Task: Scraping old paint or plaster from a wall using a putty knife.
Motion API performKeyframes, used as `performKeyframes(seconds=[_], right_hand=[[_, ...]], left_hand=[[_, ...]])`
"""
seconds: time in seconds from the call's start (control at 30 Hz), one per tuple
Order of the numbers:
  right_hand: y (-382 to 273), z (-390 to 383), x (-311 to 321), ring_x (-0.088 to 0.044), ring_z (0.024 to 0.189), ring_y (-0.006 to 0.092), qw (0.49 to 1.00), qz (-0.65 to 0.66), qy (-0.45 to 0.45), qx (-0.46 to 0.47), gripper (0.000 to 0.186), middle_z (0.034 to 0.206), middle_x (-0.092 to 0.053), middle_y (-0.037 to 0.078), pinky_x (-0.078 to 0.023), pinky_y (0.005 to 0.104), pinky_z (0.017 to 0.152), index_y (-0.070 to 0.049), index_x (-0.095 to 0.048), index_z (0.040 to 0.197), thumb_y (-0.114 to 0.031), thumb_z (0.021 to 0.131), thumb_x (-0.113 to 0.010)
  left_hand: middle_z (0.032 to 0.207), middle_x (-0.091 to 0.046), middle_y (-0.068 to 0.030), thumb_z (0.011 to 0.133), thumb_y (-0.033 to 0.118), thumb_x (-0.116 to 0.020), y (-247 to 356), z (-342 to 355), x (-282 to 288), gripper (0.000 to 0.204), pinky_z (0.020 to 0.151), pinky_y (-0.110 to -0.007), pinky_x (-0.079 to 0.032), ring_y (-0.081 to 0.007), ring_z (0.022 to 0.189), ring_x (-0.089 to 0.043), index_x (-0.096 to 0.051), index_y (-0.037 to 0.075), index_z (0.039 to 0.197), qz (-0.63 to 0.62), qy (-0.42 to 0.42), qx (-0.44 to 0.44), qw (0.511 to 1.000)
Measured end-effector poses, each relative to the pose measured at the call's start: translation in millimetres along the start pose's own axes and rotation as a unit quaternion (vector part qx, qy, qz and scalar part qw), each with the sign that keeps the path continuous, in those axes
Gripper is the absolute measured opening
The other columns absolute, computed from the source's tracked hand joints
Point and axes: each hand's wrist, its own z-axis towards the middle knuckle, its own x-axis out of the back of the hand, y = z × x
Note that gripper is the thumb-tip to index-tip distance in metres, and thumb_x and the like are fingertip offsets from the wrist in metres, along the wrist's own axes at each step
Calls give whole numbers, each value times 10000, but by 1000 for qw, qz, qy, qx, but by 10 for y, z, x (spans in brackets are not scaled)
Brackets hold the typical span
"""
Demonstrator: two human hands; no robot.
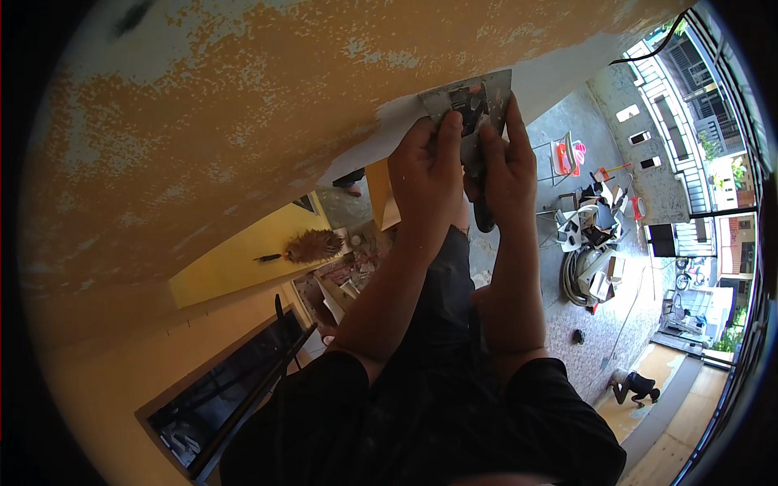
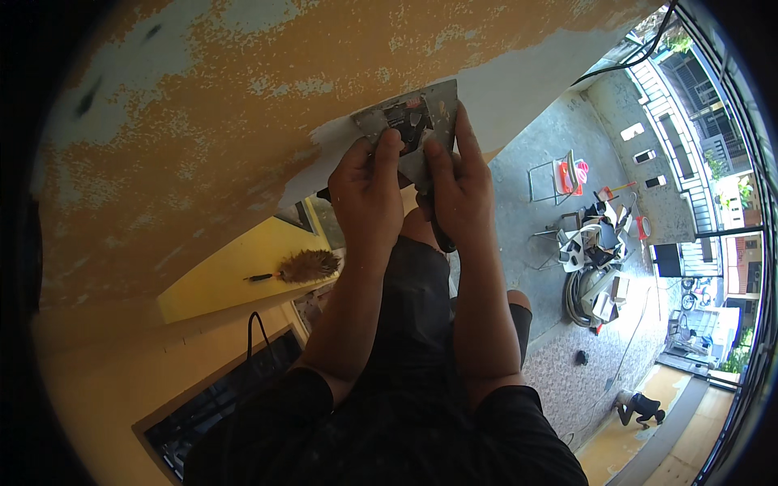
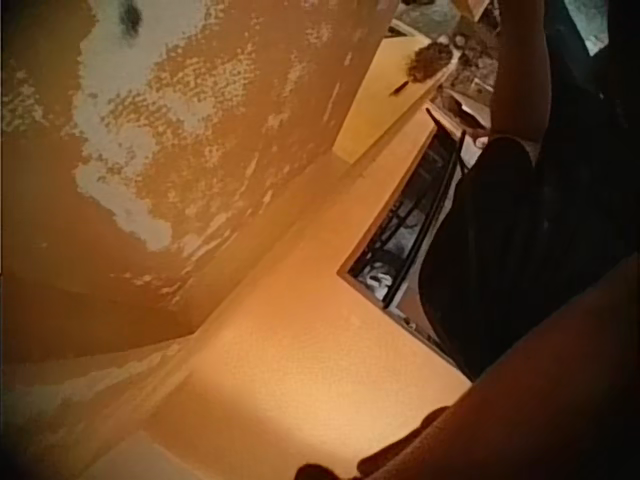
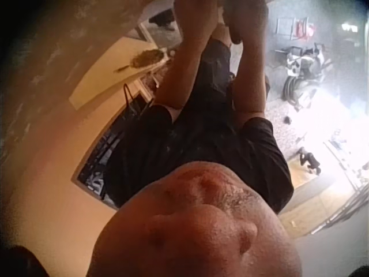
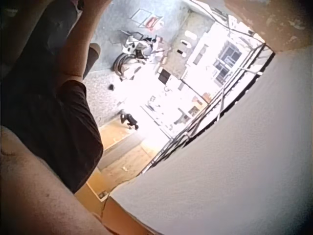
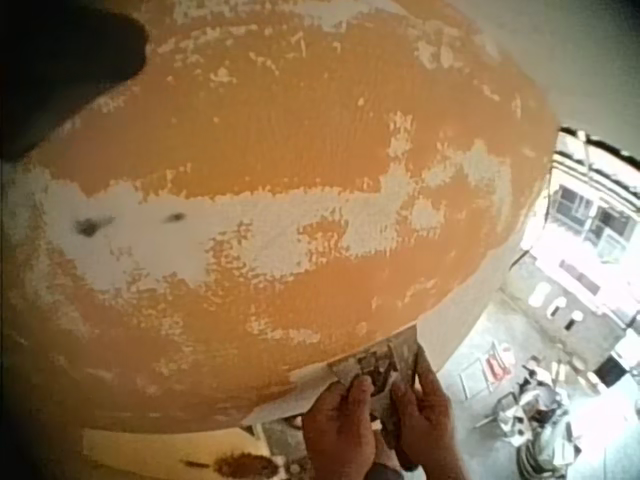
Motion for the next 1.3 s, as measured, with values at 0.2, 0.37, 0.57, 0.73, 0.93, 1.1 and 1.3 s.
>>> performKeyframes(seconds=[0.2,0.37,0.57,0.73,0.93,1.1,1.3], right_hand=[[-70,0,15,-502,452,59,999,-23,8,28,531,656,-606,67,-367,224,377,-56,-326,1423,-156,942,-526],[-154,-5,68,-501,456,56,998,-62,-1,19,534,658,-610,68,-372,224,383,-67,-339,1421,-164,937,-543],[-136,-29,-30,-498,462,51,1000,-15,0,-9,555,668,-611,63,-374,225,385,-66,-327,1426,-163,932,-559],[37,-21,-125,-495,452,50,998,58,28,23,552,689,-618,62,-371,218,376,-69,-329,1425,-164,932,-558],[-89,4,46,-503,450,47,1000,-6,1,16,551,674,-622,63,-372,215,375,-82,-339,1423,-165,927,-563],[-203,1,127,-500,440,51,999,-50,-14,1,531,663,-622,69,-365,217,368,-87,-369,1411,-159,924,-569],[-156,6,36,-492,431,56,1000,-10,-8,-13,541,639,-603,68,-359,221,355,-67,-360,1410,-164,923,-574]], left_hand=[[773,-651,-50,924,198,-596,-60,10,4,236,564,-199,-497,-64,663,-590,-632,-30,877,-28,-1,-1,1000],[770,-653,-51,919,199,-603,-34,36,-10,235,549,-201,-496,-61,637,-588,-634,-30,878,-47,-7,11,999],[698,-645,-41,910,207,-615,67,57,16,248,521,-206,-446,-51,589,-561,-625,-19,808,21,5,2,1000],[605,-618,-32,904,221,-622,110,96,100,294,470,-211,-399,-50,523,-542,-587,-10,724,167,3,-21,986],[793,-671,-51,911,214,-614,-40,66,2,244,605,-217,-486,-70,656,-591,-663,-25,919,-13,-15,12,1000],[818,-673,-70,914,179,-603,-11,24,-23,222,624,-240,-536,-97,705,-625,-653,-36,940,-39,-1,10,999],[721,-669,-60,907,193,-618,10,61,-18,245,577,-224,-457,-67,649,-589,-647,-35,822,-15,12,11,1000]])
